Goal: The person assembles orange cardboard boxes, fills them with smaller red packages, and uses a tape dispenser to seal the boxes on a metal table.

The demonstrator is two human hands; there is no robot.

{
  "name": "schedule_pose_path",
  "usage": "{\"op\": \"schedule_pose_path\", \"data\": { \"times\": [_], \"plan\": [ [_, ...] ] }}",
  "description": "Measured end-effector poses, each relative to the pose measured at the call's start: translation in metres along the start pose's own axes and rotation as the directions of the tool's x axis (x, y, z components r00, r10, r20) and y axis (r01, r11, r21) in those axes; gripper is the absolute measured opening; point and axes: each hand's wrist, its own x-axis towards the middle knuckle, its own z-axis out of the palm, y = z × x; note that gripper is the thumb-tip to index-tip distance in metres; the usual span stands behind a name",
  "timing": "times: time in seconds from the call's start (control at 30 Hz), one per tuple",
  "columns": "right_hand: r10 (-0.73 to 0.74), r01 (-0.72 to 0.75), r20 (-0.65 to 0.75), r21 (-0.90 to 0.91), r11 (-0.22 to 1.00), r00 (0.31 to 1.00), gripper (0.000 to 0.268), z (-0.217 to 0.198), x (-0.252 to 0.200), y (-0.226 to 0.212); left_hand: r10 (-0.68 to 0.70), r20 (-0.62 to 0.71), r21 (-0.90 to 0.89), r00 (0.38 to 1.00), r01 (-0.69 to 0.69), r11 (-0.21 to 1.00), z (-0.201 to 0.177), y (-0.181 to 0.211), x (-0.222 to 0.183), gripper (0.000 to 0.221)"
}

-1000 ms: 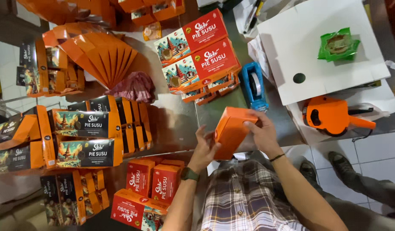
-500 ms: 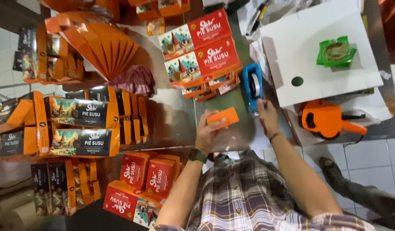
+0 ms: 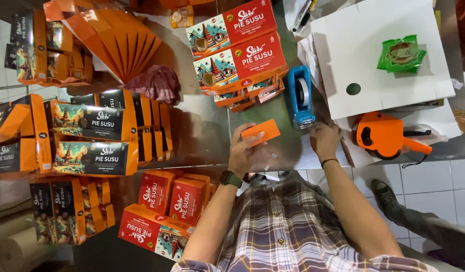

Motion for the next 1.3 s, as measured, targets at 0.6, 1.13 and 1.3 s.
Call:
{"op": "schedule_pose_path", "data": {
  "times": [0.6,1.13,1.3],
  "plan": [
    [0.125,-0.349,0.345,0.726,0.593,0.93,0.065,-0.053,-0.067,-0.155,-0.039,-0.028,0.054,0.999,0.04,0.998,0.006,0.011,-0.009,0.028],
    [0.289,-0.33,0.236,0.881,0.34,0.928,0.066,-0.073,-0.067,-0.151,-0.868,-0.323,-0.69,0.377,0.534,0.489,-0.008,0.02,-0.027,0.054],
    [-0.177,0.376,-0.331,0.832,0.408,0.927,0.038,-0.063,-0.051,-0.124,-0.897,-0.229,-0.483,0.379,0.756,0.442,-0.006,-0.015,-0.052,0.057]
  ]
}}
